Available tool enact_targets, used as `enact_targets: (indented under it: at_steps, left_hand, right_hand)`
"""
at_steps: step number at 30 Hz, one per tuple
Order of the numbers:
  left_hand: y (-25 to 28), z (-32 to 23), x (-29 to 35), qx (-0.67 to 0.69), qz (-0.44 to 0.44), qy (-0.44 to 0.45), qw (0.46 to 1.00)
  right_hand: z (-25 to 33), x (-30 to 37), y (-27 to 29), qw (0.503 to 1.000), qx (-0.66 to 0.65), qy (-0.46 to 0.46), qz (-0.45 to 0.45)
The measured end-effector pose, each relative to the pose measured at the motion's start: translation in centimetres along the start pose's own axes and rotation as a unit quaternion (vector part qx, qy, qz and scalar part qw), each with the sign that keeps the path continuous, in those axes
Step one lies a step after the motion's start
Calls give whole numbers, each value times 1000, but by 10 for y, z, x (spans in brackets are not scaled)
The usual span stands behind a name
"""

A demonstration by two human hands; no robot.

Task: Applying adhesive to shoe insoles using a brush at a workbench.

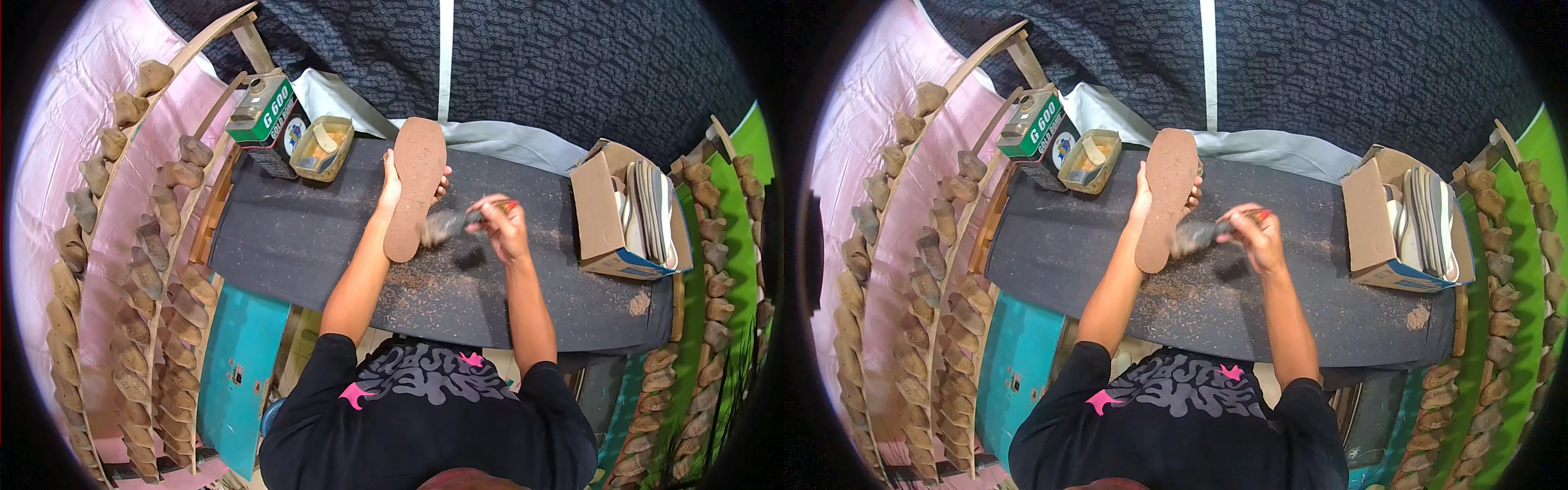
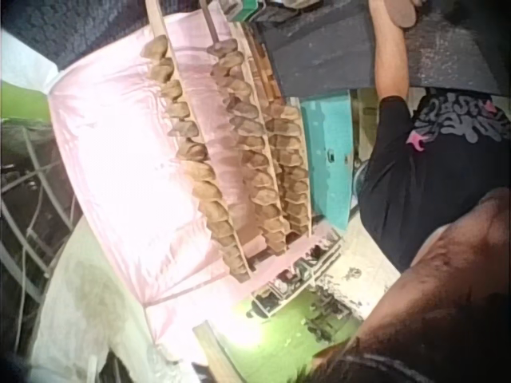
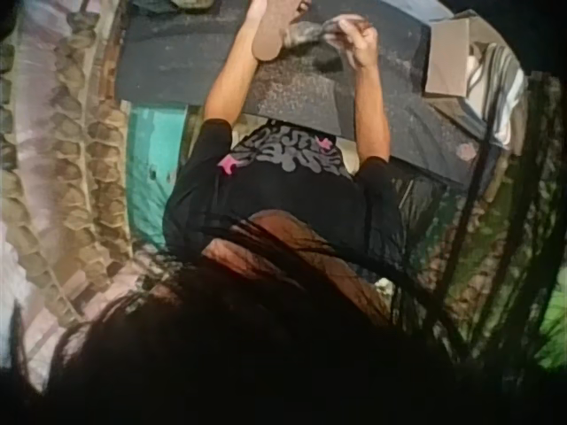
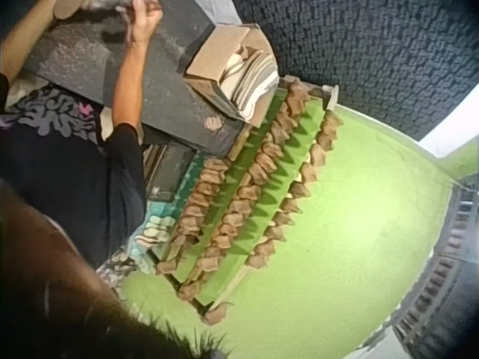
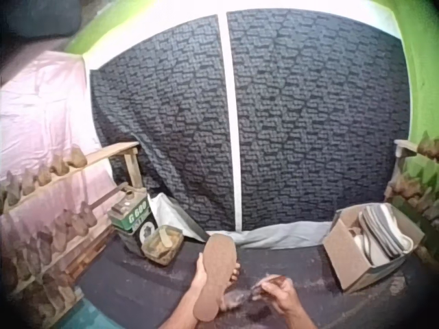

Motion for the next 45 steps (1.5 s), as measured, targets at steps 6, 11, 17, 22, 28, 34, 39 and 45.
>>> enact_targets:
  at_steps: [6,11,17,22,28,34,39,45]
  left_hand:
    - [-12,25,-18,-89,-19,-30,995]
    - [-23,58,-33,-147,-18,8,989]
    - [-35,88,-47,-178,-66,-7,982]
    - [-36,109,-51,-182,-57,2,982]
    - [-36,119,-46,-251,-53,-18,966]
    - [-50,132,-34,-228,-81,-39,969]
    - [-38,121,-17,-262,-101,-82,956]
    - [-54,134,-3,-216,-150,-72,962]
  right_hand:
    - [3,7,34,996,-54,-1,-70]
    - [18,18,65,997,-29,-11,-69]
    - [28,29,89,991,-75,19,-109]
    - [32,39,102,999,10,-18,-31]
    - [41,29,110,992,-69,33,-104]
    - [28,35,113,995,-71,7,-76]
    - [30,31,103,993,-100,8,-66]
    - [38,17,120,985,-114,53,-121]
Point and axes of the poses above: each hand's wrist, its own x-axis away from the middle knuckle, its own y-axis out of the back of the hand, z = x × y, the point moved 2 cm from there along -x, towards the middle knuckle, and after that the axes turned 6 degrees about x, right-handed, at the moved point
